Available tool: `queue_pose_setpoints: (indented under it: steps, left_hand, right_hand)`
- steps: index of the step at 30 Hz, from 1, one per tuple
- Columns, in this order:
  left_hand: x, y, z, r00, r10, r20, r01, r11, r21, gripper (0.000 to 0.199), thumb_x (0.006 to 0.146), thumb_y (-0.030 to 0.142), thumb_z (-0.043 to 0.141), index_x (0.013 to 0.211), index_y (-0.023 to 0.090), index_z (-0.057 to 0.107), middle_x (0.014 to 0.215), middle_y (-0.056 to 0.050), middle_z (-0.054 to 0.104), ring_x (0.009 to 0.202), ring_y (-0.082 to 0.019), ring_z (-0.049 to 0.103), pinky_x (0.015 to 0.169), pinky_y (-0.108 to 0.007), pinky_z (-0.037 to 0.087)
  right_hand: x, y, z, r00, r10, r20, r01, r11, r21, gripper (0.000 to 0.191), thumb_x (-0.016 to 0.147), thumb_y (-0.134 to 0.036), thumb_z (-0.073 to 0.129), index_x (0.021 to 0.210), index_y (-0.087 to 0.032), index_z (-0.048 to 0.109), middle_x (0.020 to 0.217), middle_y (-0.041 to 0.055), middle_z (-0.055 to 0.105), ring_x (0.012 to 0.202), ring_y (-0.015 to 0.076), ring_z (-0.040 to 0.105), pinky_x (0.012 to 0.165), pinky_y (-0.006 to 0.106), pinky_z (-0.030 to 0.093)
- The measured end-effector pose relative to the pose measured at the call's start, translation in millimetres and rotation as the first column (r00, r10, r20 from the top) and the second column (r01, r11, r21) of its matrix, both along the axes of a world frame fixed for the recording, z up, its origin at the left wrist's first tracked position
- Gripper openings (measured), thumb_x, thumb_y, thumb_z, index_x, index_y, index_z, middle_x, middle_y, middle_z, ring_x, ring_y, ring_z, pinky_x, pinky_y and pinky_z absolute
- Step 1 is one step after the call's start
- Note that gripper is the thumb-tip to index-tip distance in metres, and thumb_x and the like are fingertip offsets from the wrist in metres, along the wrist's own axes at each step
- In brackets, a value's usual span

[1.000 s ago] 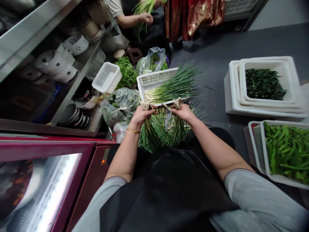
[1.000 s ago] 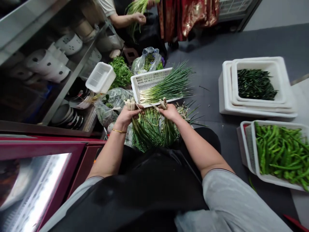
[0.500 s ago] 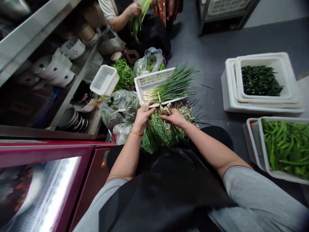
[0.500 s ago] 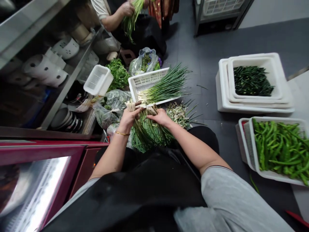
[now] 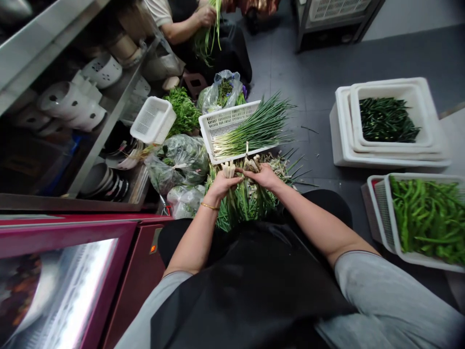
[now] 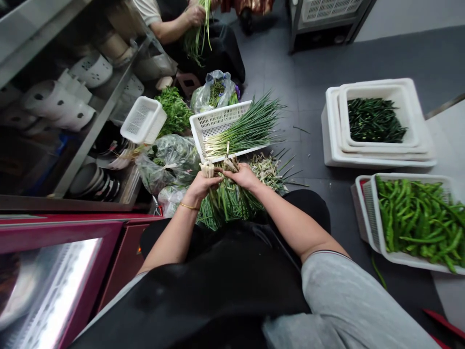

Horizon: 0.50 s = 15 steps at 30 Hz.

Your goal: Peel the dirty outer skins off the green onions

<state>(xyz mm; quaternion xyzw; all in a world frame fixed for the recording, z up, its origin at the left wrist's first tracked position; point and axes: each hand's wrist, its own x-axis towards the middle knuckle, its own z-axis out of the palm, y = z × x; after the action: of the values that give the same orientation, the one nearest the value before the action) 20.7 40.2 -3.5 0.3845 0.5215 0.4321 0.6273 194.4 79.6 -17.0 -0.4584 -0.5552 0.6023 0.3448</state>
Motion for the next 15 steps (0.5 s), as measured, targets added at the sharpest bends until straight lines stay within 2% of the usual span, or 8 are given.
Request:
queue_pose_setpoints:
  steps: [2, 5, 7, 9, 12, 13, 15]
  left_hand:
    - [-10, -3, -1.6, 0.999, -0.05, -0.014, 0.05, 0.998, -0.023, 0.043, 0.051, 0.025, 0.085, 0.09, 0.011, 0.072, 0.057, 0.003, 0.054, 0.046, -0.006, 0.042, 0.043, -0.021, 0.029]
    - [-31, -12, -6.0, 0.993, -0.109, -0.048, 0.106, 0.993, -0.048, 0.038, 0.051, 0.022, 0.083, 0.086, 0.011, 0.075, 0.068, -0.003, 0.064, 0.055, -0.01, 0.052, 0.047, -0.021, 0.035]
    - [-43, -19, -9.2, 0.993, -0.108, -0.057, 0.104, 0.993, -0.061, 0.036, 0.051, 0.021, 0.082, 0.084, 0.011, 0.075, 0.072, -0.005, 0.067, 0.06, -0.012, 0.056, 0.051, -0.023, 0.039]
    - [-49, -24, -11.1, 0.994, -0.088, -0.061, 0.084, 0.994, -0.073, 0.036, 0.05, 0.022, 0.082, 0.084, 0.011, 0.075, 0.071, -0.005, 0.067, 0.06, -0.013, 0.057, 0.052, -0.023, 0.04]
    - [-43, -25, -10.7, 0.998, -0.031, -0.063, 0.026, 0.996, -0.081, 0.034, 0.05, 0.024, 0.082, 0.08, 0.011, 0.074, 0.064, -0.004, 0.064, 0.054, -0.011, 0.053, 0.047, -0.021, 0.034]
    - [-38, -23, -10.0, 0.998, 0.0, -0.069, -0.005, 0.997, -0.078, 0.033, 0.05, 0.025, 0.082, 0.078, 0.011, 0.074, 0.061, -0.002, 0.062, 0.051, -0.01, 0.05, 0.046, -0.021, 0.032]
    - [-23, -17, -8.8, 0.995, 0.054, -0.088, -0.058, 0.997, -0.054, 0.031, 0.05, 0.027, 0.083, 0.074, 0.011, 0.072, 0.057, 0.0, 0.059, 0.048, -0.008, 0.045, 0.044, -0.021, 0.029]
  right_hand:
    - [7, 6, 0.6, 0.999, -0.045, -0.014, 0.044, 0.998, -0.038, 0.034, 0.056, -0.044, 0.08, 0.064, -0.016, 0.062, 0.063, 0.0012, 0.061, 0.058, 0.0144, 0.056, 0.059, 0.03, 0.051]
    - [26, 22, 1.8, 0.971, -0.227, -0.079, 0.219, 0.97, -0.103, 0.031, 0.061, -0.041, 0.077, 0.069, -0.018, 0.059, 0.064, 0.0006, 0.06, 0.054, 0.0131, 0.052, 0.055, 0.031, 0.051]
    - [42, 35, 3.2, 0.941, -0.336, -0.023, 0.335, 0.941, -0.037, 0.024, 0.069, -0.037, 0.071, 0.072, -0.017, 0.058, 0.068, 0.0023, 0.062, 0.058, 0.0132, 0.053, 0.059, 0.031, 0.051]
    - [56, 45, 4.8, 0.915, -0.397, 0.077, 0.391, 0.917, 0.081, 0.015, 0.072, -0.028, 0.069, 0.077, -0.017, 0.06, 0.077, 0.0048, 0.065, 0.068, 0.0145, 0.056, 0.07, 0.031, 0.051]
    - [60, 47, 5.7, 0.895, -0.4, 0.2, 0.37, 0.913, 0.169, 0.022, 0.06, -0.011, 0.075, 0.078, -0.017, 0.062, 0.079, 0.0047, 0.066, 0.078, 0.0174, 0.058, 0.086, 0.034, 0.046]
    - [55, 42, 5.5, 0.902, -0.374, 0.216, 0.344, 0.925, 0.162, 0.025, 0.057, -0.01, 0.076, 0.076, -0.017, 0.063, 0.076, 0.0038, 0.066, 0.077, 0.018, 0.058, 0.087, 0.036, 0.046]
    - [37, 27, 4.4, 0.946, -0.251, 0.204, 0.234, 0.967, 0.104, 0.022, 0.057, -0.018, 0.079, 0.075, -0.017, 0.066, 0.07, 0.0025, 0.065, 0.07, 0.018, 0.058, 0.08, 0.036, 0.048]
